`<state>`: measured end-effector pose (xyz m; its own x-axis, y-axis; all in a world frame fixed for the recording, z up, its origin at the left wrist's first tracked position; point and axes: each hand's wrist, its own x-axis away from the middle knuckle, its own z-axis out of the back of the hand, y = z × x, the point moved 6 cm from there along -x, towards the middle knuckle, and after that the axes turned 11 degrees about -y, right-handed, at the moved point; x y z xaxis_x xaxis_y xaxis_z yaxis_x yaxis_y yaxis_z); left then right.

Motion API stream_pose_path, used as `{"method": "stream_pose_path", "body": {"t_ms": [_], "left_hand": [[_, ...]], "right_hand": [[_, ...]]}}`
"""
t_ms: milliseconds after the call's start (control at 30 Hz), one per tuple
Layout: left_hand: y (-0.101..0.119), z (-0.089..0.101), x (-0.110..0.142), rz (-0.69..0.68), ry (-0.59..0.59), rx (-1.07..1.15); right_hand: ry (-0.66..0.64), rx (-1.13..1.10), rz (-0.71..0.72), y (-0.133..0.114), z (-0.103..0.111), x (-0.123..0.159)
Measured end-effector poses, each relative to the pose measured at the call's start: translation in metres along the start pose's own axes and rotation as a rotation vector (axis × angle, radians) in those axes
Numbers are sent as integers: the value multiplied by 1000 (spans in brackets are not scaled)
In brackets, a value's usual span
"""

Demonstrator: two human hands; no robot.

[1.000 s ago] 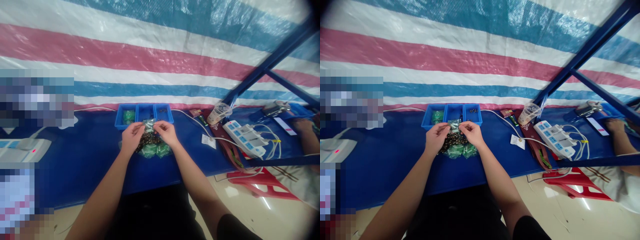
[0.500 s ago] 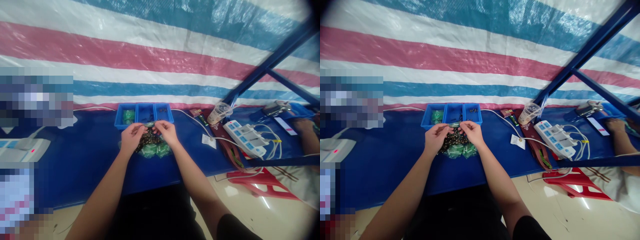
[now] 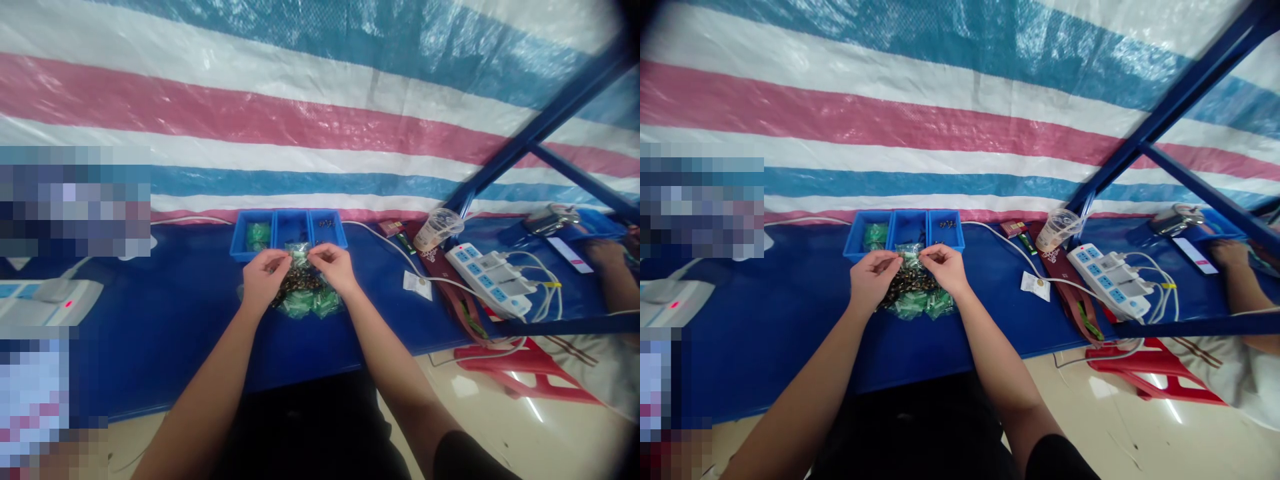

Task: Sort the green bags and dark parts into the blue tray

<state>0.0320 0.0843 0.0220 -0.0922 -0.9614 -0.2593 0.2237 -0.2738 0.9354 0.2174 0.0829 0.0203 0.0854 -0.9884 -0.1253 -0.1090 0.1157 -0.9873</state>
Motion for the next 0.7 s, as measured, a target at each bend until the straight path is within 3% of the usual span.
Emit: {"method": "stream_pose_path", "body": {"t_ms": [167, 267, 433, 700], "left_hand": [[-4, -2, -2, 56, -22, 140], [-4, -4, -3, 67, -79, 85], [-3, -1, -2, 88, -64, 16], [-1, -7, -1, 95, -119, 162]], "right_hand": [[3, -42, -2, 2, 0, -1], [8, -64, -25, 2, 1, -2], [-12, -95, -73, 5, 1, -1], [-31, -33, -119, 12, 2, -1]]}}
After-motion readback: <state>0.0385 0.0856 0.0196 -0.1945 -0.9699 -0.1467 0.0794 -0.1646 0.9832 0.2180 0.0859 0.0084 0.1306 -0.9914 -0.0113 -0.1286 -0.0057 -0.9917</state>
